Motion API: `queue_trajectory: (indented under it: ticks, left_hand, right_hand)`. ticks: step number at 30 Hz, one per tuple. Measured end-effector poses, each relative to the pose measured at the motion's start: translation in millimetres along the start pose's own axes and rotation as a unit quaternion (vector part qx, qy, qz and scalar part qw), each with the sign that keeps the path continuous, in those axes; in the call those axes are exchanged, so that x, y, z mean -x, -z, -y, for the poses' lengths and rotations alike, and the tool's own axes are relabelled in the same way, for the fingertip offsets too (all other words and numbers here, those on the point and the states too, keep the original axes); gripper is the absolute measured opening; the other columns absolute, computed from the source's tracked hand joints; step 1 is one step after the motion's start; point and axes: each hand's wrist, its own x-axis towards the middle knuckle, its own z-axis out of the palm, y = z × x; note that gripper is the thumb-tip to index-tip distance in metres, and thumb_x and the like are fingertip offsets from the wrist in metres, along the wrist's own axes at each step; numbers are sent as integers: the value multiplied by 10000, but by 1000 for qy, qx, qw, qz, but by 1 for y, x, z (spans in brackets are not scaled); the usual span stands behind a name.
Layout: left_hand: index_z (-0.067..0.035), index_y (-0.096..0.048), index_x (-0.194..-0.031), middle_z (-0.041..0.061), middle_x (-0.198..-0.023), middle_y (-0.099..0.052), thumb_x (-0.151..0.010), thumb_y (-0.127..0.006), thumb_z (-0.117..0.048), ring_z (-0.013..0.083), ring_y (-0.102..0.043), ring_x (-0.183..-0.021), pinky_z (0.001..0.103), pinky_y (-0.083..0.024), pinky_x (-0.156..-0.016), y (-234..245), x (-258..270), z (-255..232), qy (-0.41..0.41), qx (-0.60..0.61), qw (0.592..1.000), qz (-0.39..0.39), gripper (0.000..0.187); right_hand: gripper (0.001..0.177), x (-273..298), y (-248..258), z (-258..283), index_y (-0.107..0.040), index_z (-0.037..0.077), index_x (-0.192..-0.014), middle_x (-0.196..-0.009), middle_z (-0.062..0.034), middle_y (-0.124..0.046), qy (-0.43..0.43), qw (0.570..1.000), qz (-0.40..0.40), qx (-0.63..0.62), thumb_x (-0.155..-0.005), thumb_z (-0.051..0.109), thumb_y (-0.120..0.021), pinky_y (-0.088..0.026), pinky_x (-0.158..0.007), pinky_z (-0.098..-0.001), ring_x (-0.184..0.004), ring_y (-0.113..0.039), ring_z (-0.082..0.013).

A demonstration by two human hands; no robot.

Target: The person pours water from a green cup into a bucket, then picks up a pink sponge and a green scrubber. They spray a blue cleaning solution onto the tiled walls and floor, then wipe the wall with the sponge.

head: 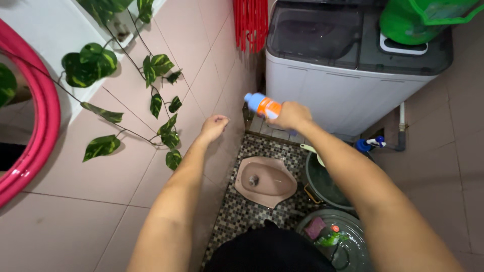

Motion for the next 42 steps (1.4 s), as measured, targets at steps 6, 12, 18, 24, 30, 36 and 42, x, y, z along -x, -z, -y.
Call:
queue_trajectory:
  ticks: [6, 12, 18, 24, 30, 36, 42]
  left_hand:
    - [-107, -770, -1050, 11, -820, -729, -882, -694, -336, 116, -656, -702, 299, -522, -651, -4, 9, -1, 17, -11, 1000, -3, 294]
    - [-107, -771, -1058, 39, -812, -721, -887, -709, -342, 125, -637, -695, 311, -515, -642, -14, 16, 5, 25, -43, 999, -4, 296]
    - [-94, -762, -1055, 15, -833, -723, -886, -722, -329, 109, -626, -694, 296, -518, -639, -16, 19, 6, 20, 8, 1000, -1, 292]
    - [-89, -759, -1041, 19, -851, -733, -891, -728, -321, 110, -636, -708, 286, -518, -653, -22, 17, 13, 19, -3, 1000, -5, 278]
    - [-67, -751, -1041, 36, -893, -745, -894, -733, -321, 121, -665, -724, 291, -538, -663, -27, 17, 24, 21, 51, 998, 7, 294]
    - [-68, -744, -1063, 41, -906, -750, -896, -727, -332, 128, -673, -721, 293, -552, -673, -28, 25, 26, 34, 26, 999, 5, 313]
    - [-85, -751, -1068, 57, -817, -718, -885, -743, -339, 144, -644, -666, 306, -524, -608, -35, 25, 37, 80, 29, 996, -5, 313]
  right_hand:
    - [781, 1, 11, -18, -783, 32, -1073, -1041, -202, -778, -62, 998, 12, -6, -696, 715, -783, -585, -858, -452, -974, -752, -343]
    - [744, 23, -12, -5, -758, 78, -1080, -1003, -185, -757, 19, 998, 52, 23, -660, 691, -800, -565, -834, -459, -936, -731, -350]
    - [761, -3, 13, -29, -770, 25, -1059, -995, -205, -756, -74, 997, 4, -23, -699, 695, -790, -578, -803, -469, -904, -744, -360]
    - [764, 15, 6, -17, -762, 50, -1075, -1002, -205, -749, 57, 998, 13, 14, -663, 691, -810, -562, -807, -474, -921, -719, -367]
    - [809, -3, 15, -29, -751, 14, -1080, -1006, -226, -747, -66, 998, 7, 8, -681, 716, -792, -582, -801, -469, -910, -737, -368]
    - [811, 4, 1, -42, -769, 6, -1055, -987, -226, -754, -4, 998, 43, 46, -688, 728, -772, -573, -803, -470, -918, -732, -373]
    - [819, 6, -14, -48, -760, 5, -1083, -988, -218, -765, -66, 995, 70, 34, -692, 724, -765, -580, -809, -468, -914, -751, -363]
